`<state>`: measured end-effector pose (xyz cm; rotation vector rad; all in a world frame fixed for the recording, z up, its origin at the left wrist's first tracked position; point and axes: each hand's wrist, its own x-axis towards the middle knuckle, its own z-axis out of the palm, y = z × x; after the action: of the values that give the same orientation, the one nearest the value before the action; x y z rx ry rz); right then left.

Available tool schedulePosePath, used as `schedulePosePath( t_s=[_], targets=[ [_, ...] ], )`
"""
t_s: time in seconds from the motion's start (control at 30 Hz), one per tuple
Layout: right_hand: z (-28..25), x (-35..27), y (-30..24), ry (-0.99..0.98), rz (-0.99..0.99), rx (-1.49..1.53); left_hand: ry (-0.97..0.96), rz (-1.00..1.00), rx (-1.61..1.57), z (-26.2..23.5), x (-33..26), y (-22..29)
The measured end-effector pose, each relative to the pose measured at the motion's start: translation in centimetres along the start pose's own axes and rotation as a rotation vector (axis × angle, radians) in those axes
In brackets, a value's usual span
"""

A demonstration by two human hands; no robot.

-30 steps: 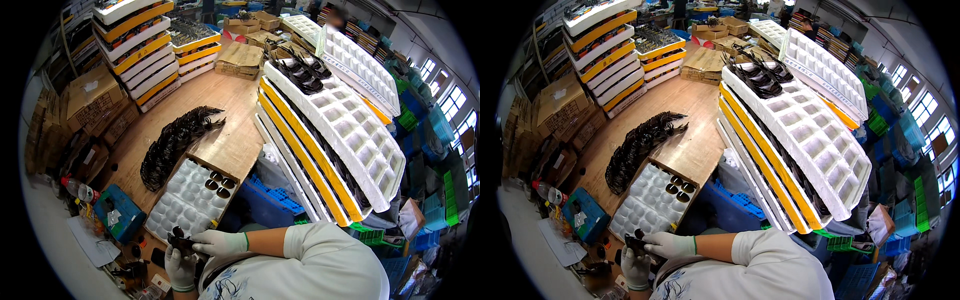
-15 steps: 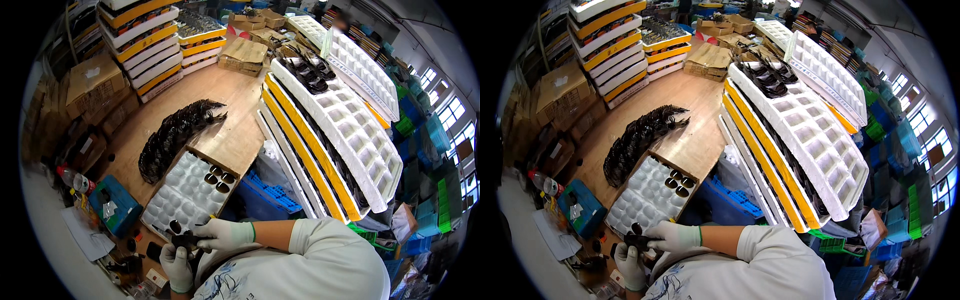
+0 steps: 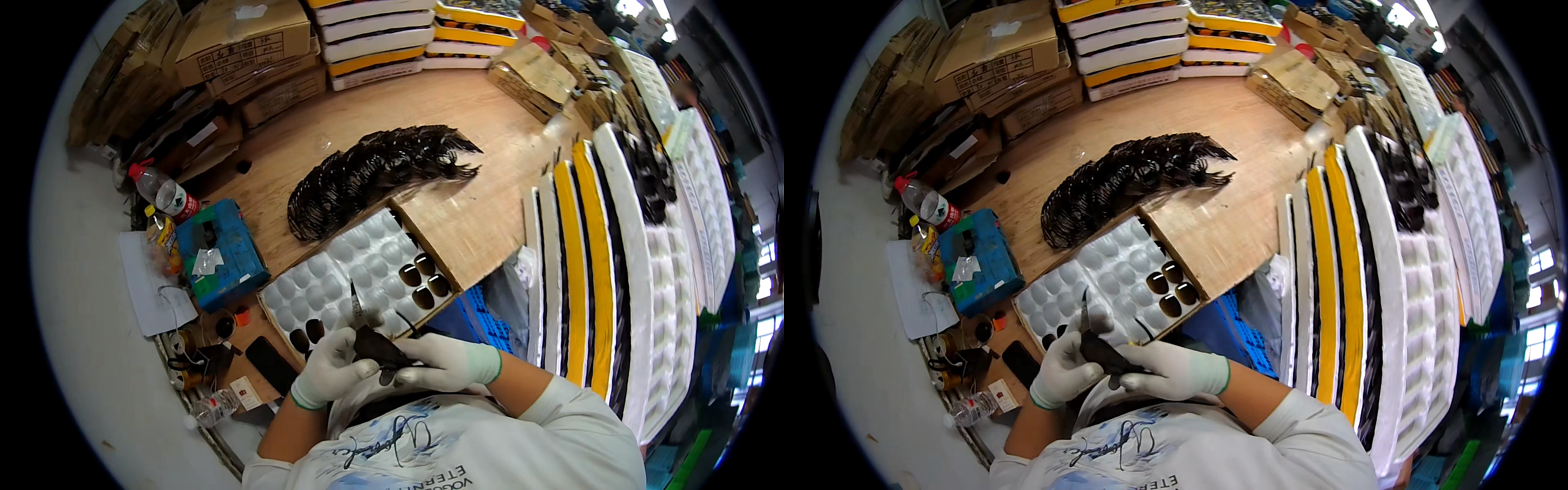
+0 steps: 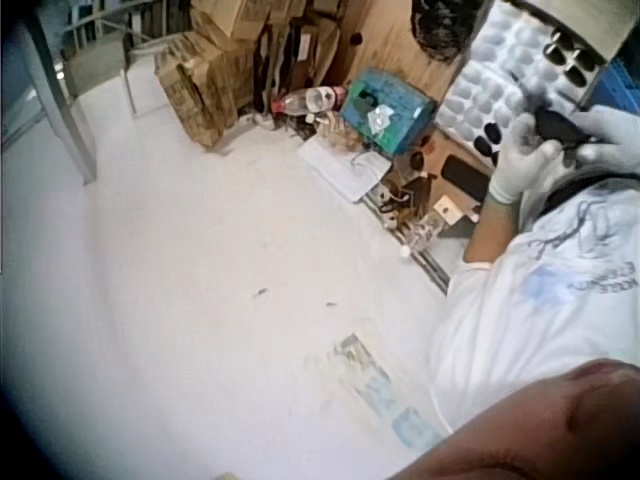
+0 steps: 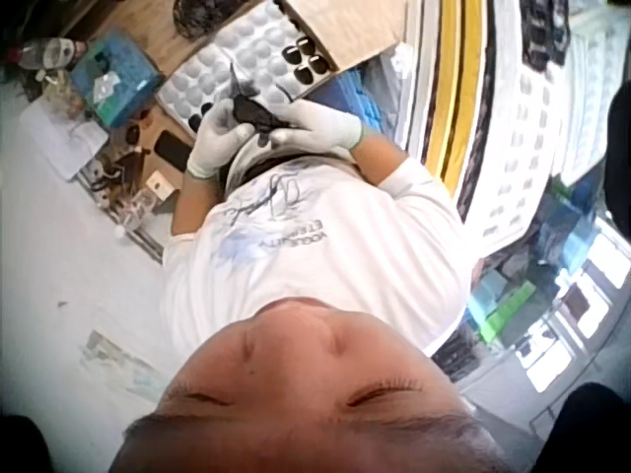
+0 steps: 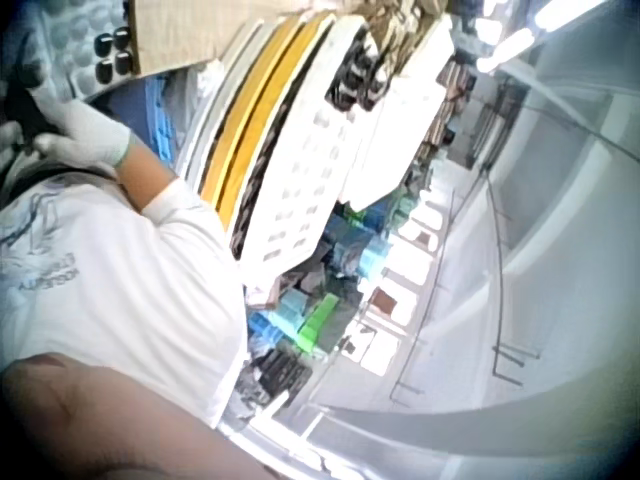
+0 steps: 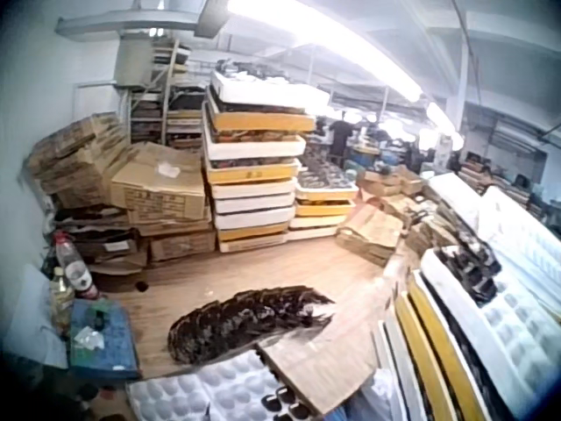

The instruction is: The person assembles sunglasses by inserting lenses into frames one at a time. They pick up a lens, fit it into a frame, and place the completed pair into a tray, repeating this process throughout the clip.

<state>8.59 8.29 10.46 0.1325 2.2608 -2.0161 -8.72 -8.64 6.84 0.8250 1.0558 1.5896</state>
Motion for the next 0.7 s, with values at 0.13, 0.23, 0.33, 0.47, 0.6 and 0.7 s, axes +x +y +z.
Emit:
schedulePosePath(
  t_s=[0.13, 0.23, 0.33, 0.47, 0.6, 0.7],
  targets=[
    [-5.6, -0.9, 3.2, 0.166, 0.115, -0.274, 0.046, -0.042, 0.628, -3.9, 6.7, -1.8],
    [-12.9, -1.1, 12.2, 0.555, 0.467, -0.622, 0.936, -0.241, 0.733, -15.0, 14.4, -6.7],
    [-18.7, -2.5, 21.2, 0.464, 0.532, -0.899, 1.273, -0.463, 0.482, -24.1, 16.7, -10.9],
    [-20.3, -2.4, 23.8, 0.346, 0.550, -1.004, 1.125, -0.488, -0.052, -25.1, 18.8, -11.6],
    [-18.5, 0.0, 19.9, 0.516, 0.297, -1.048, 1.223, -0.363, 0.241, -25.9, 16.4, -11.1],
    [-15.9, 3.4, 17.4, 0.517, 0.085, -0.883, 1.392, -0.173, 0.492, -20.2, 16.6, -5.5]
  ],
)
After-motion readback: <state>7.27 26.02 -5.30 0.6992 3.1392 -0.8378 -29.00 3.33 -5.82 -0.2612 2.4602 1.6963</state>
